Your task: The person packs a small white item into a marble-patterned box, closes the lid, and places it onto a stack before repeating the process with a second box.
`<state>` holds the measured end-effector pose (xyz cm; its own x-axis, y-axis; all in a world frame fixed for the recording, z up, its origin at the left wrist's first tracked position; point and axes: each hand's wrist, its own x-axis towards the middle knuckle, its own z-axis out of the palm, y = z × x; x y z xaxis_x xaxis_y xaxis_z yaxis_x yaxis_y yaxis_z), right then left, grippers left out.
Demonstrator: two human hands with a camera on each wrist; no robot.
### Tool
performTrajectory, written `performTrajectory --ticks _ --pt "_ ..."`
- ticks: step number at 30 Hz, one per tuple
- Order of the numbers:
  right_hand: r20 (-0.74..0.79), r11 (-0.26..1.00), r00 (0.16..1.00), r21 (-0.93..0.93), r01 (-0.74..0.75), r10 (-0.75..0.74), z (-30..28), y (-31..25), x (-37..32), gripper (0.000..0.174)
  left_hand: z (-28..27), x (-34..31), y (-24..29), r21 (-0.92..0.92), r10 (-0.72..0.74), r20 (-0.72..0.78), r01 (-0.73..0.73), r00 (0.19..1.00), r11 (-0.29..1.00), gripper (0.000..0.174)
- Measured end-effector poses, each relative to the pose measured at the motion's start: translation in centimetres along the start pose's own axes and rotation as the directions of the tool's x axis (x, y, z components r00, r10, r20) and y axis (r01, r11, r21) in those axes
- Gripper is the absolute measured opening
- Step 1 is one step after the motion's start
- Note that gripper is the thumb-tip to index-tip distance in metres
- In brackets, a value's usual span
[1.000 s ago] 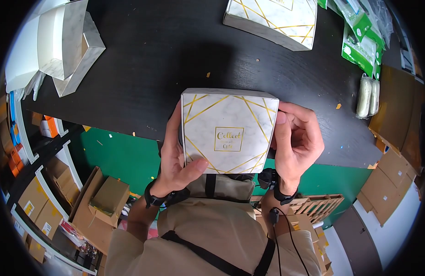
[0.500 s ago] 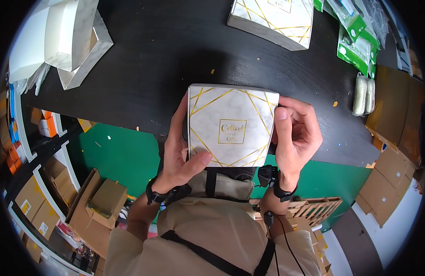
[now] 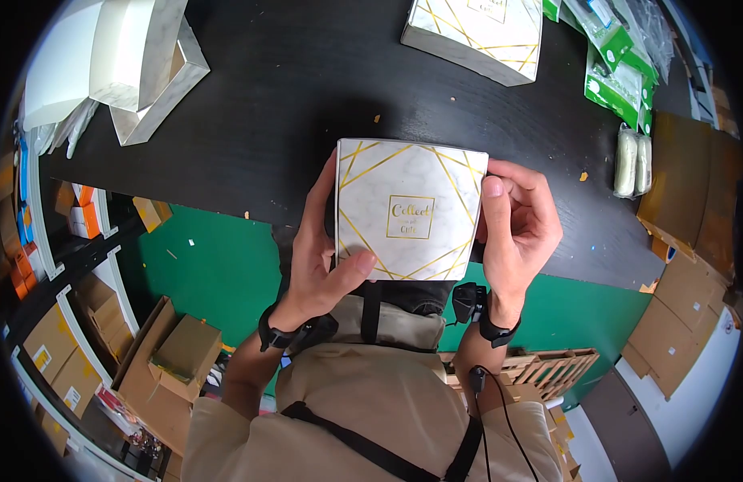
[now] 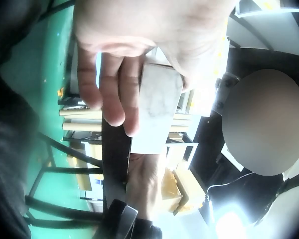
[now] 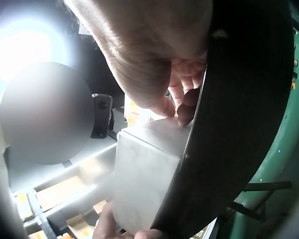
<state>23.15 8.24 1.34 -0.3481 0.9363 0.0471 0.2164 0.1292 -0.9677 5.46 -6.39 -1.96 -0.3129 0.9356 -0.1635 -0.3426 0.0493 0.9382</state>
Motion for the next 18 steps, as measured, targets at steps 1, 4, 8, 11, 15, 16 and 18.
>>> performTrajectory --ticks 1,4,8,11,15,16,18 --pt "0.003 1.000 1.000 -0.003 -0.003 0.003 0.0 0.0 0.0 0.016 0.1 0.0 0.0 -0.001 -0.004 -0.005 0.004 1.000 1.000 0.104" --pt "0.006 1.000 1.000 -0.009 -0.005 0.005 -0.1 -0.1 0.0 0.016 0.1 0.1 0.0 0.003 -0.003 -0.012 0.003 1.000 1.000 0.104" --pt "-0.002 1.000 1.000 -0.012 0.001 -0.001 0.1 0.0 0.0 0.015 0.3 0.0 0.9 -0.038 -0.082 -0.010 0.082 0.997 0.996 0.104" --pt "-0.054 0.998 0.997 0.038 -0.047 0.049 0.5 -0.5 0.1 0.013 0.3 0.0 0.8 -0.065 -0.108 -0.002 0.108 0.994 0.992 0.104" --pt "-0.055 0.998 0.997 0.035 -0.047 0.049 0.5 -0.6 0.1 0.013 0.4 0.0 0.6 -0.074 -0.083 0.000 0.083 0.997 0.994 0.105" --pt "-0.055 0.998 0.997 0.035 -0.047 0.049 0.4 -0.5 0.1 0.013 0.4 0.0 0.7 -0.073 -0.086 -0.004 0.086 0.996 0.994 0.105" --pt "-0.019 1.000 1.000 0.008 -0.015 0.016 0.1 -0.1 0.0 0.014 0.4 0.0 0.8 -0.071 -0.089 -0.009 0.088 0.996 0.994 0.105"
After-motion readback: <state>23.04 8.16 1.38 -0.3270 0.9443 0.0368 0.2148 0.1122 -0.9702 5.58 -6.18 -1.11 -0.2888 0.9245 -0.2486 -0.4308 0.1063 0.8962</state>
